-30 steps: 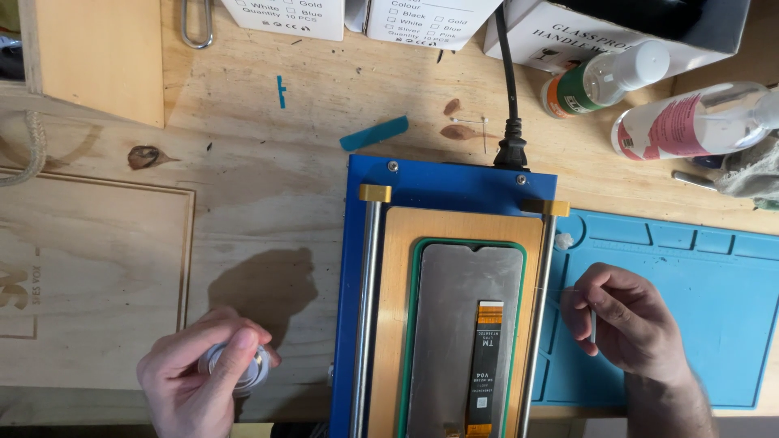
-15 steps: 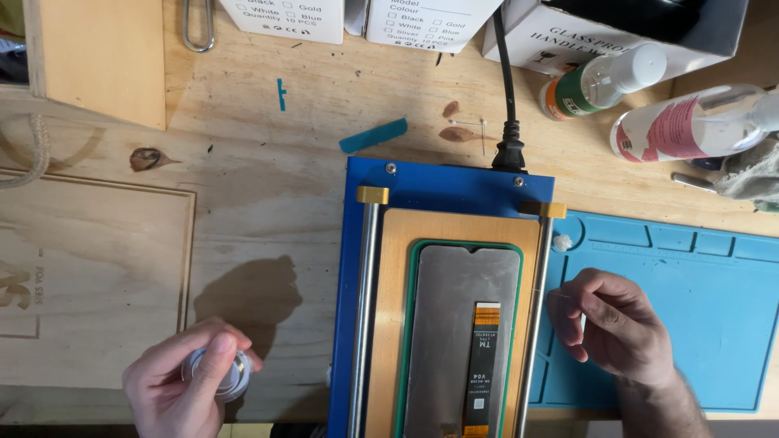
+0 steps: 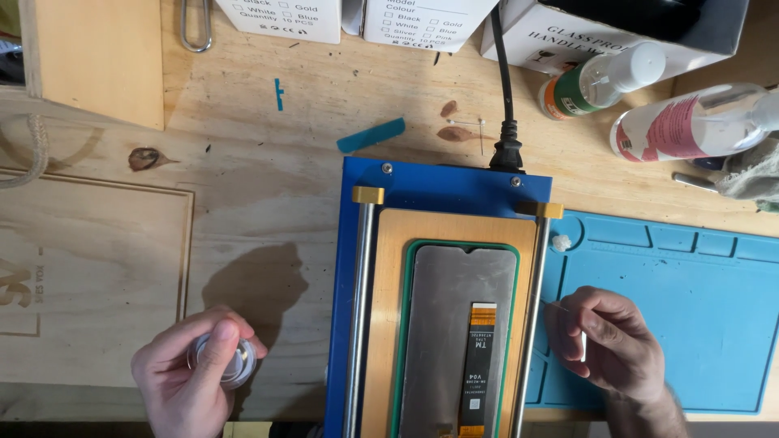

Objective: Separating the glass layer from a smartphone display assembly using a heating separator and a thin wire.

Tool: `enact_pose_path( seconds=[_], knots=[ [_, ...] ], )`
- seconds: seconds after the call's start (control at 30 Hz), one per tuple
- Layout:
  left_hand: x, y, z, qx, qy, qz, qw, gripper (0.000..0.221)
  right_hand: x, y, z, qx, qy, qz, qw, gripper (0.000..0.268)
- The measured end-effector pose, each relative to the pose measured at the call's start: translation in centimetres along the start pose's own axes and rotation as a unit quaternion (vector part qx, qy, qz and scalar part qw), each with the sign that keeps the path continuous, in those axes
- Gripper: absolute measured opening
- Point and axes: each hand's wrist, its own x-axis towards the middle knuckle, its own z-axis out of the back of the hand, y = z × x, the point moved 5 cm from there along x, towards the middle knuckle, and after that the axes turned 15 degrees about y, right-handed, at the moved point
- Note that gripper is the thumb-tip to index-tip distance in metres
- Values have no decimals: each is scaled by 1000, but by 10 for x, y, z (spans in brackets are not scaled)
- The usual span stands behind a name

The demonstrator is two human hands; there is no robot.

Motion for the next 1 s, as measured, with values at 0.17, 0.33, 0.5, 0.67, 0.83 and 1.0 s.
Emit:
enact_pose_path(
  seconds=[0.17,0.33,0.5,0.67,0.83,1.0],
  knots=[
    [-2,4,0,-2,5,2,1000,34,-3,0,-3,-4,-6,12,1000,25],
    [3,-4,-6,9,18,0,1000,37,-10,-1,-1,9,-12,18,1000,25],
    [6,-7,-11,42,25,17,999,38,-21,-5,5,15,-15,15,1000,24],
    [9,-7,-15,21,29,20,999,37,-31,-7,8,5,-34,15,999,25],
    [13,-6,-18,8,43,14,999,34,-40,-10,10,-4,-57,-3,998,27],
    [19,-11,-24,26,80,-8,996,35,-51,-15,16,21,-67,-6,998,26]
  ],
)
